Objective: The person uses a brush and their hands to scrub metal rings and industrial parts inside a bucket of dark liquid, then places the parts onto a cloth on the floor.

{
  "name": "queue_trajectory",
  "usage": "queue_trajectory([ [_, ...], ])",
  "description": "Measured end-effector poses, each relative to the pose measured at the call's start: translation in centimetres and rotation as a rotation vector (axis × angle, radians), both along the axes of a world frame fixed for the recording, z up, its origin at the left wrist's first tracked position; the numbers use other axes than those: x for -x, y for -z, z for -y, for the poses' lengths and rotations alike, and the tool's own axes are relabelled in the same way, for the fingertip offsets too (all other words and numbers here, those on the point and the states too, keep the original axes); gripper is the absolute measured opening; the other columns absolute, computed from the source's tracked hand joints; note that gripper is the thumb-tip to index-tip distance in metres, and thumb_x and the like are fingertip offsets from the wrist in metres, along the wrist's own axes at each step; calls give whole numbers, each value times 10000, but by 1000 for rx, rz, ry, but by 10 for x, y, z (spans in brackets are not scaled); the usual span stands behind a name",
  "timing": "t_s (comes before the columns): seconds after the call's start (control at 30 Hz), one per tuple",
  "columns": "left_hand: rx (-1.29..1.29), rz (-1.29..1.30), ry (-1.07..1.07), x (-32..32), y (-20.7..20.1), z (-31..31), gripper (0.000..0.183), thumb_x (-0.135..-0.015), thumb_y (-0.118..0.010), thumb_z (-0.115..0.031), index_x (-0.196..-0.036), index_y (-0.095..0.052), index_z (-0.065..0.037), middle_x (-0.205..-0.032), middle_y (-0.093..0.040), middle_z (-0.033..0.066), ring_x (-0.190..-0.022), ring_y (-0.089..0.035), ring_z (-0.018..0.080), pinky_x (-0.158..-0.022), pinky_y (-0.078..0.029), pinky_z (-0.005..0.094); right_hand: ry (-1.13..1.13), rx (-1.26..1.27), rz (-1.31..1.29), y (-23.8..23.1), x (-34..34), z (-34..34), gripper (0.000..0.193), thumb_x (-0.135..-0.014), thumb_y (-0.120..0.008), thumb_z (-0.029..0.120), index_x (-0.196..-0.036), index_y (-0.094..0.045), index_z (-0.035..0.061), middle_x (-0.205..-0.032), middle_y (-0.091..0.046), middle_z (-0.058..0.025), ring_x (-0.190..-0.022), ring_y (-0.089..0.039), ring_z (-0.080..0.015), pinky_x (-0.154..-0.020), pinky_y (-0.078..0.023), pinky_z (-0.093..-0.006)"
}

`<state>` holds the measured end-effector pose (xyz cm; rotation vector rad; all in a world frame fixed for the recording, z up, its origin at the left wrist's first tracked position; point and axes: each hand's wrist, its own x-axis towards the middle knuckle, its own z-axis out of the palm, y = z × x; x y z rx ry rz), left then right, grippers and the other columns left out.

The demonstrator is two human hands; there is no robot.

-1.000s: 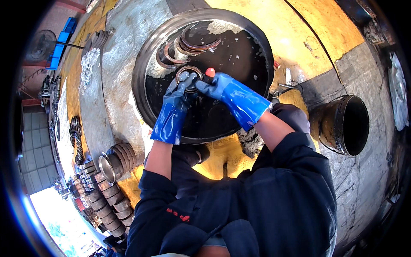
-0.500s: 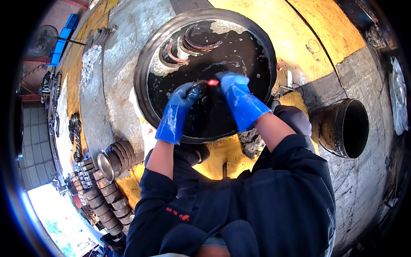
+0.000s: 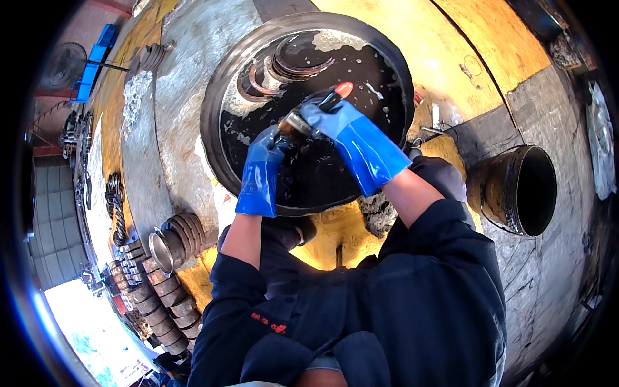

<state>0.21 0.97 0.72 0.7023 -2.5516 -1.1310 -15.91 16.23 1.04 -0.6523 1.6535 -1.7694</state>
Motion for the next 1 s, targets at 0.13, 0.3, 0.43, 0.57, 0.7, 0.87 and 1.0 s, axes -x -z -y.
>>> queue_trajectory([
  [0.13, -159, -168, 7, 4, -16, 1, 271, -948, -721, -128, -1192, -725, -9, -1114, -743, 117, -1042, -702, 227, -954, -535, 347, 177, -292, 103, -4, 6, -7, 214, -946, -621, 234, -948, -675, 27, -862, -680, -53, -821, -624, -135, -740, -503, -319],
  [0.3, -942, -178, -135, 0, -21, -1, 286, -990, -683, -144, -1240, -704, -6, -1126, -733, 70, -1022, -679, 154, -931, -530, 309, 174, -649, 43, -6, 21, -13, 290, -942, -653, 299, -1024, -724, 29, -913, -728, -74, -854, -663, -155, -789, -530, -340],
  [0.43, -954, -95, -163, 2, -38, -5, 300, -995, -678, -153, -1254, -694, -1, -1124, -733, 74, -1018, -677, 148, -927, -529, 303, 19, -683, -168, 22, 27, -25, 487, -910, -639, 491, -1214, -698, 116, -1065, -736, -188, -1005, -727, -294, -861, -546, -411],
  [0.57, -940, -65, -189, 0, -41, -4, 314, -1000, -673, -162, -1267, -684, 3, -1121, -733, 77, -1013, -674, 142, -923, -528, 297, 71, -842, -499, -3, 2, -17, 403, -903, -716, 435, -1146, -732, 114, -1068, -751, -159, -975, -738, -280, -889, -573, -381],
  [0.7, -915, -92, -174, 5, -28, -10, 320, -994, -668, -194, -1254, -688, -8, -1053, -722, 41, -936, -656, 116, -846, -523, 271, -55, -17, -383, -8, -14, -5, 332, -932, -715, 300, -1214, -725, 125, -1126, -756, -106, -1042, -728, -254, -920, -574, -356],
  [0.87, -824, -101, -157, 9, -14, -5, 309, -1015, -649, -163, -1274, -678, 2, -1121, -733, 82, -1001, -679, 154, -908, -539, 298, 76, -229, -715, -14, -14, -13, 365, -954, -630, 414, -1224, -717, 183, -1140, -745, -84, -1046, -703, -324, -908, -576, -403],
  [1.0, -892, -130, -188, 7, -17, -4, 297, -1011, -656, -155, -1259, -686, 5, -1128, -733, 86, -1024, -679, 162, -926, -536, 302, -61, -546, -506, -31, -8, -16, 334, -948, -655, 382, -1200, -727, 175, -1143, -743, -87, -1042, -706, -319, -898, -579, -397],
])
